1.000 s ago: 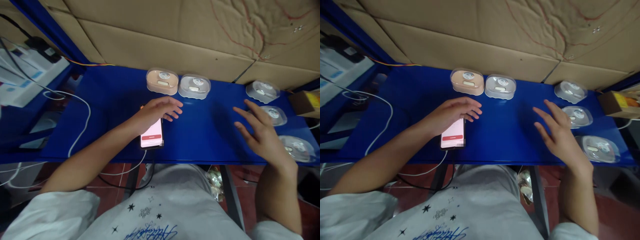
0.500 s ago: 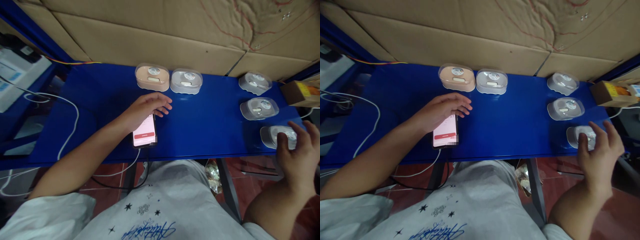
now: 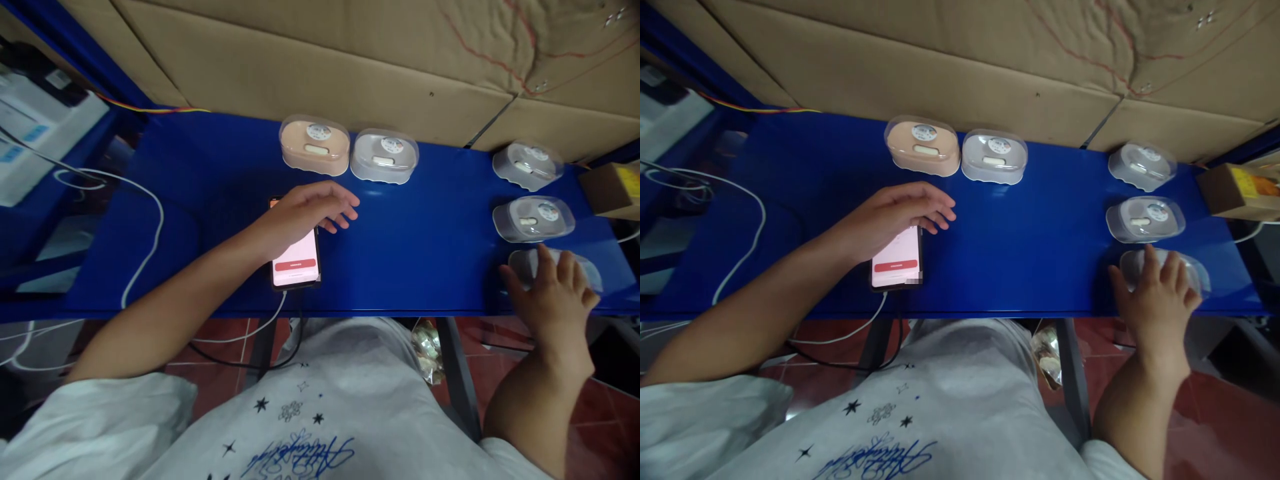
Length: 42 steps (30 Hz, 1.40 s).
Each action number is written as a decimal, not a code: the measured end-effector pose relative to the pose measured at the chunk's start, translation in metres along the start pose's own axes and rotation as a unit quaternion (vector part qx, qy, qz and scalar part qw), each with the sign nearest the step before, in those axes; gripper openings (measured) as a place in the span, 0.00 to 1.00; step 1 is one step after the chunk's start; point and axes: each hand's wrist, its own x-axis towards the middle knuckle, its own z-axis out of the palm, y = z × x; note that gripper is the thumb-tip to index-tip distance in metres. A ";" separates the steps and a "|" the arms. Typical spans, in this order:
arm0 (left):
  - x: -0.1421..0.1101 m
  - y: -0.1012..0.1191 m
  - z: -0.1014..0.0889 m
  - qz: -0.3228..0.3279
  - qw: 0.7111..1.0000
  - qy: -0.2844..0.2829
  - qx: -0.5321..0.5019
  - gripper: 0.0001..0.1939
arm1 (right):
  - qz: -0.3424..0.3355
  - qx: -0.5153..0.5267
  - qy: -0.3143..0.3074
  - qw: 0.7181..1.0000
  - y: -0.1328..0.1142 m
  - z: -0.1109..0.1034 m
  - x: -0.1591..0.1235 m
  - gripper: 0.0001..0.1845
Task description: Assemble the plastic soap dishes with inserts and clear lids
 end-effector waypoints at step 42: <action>-0.006 -0.027 0.002 0.165 0.956 -0.064 0.235 0.53 | -0.452 0.391 -0.185 0.780 -0.175 0.006 0.084 0.39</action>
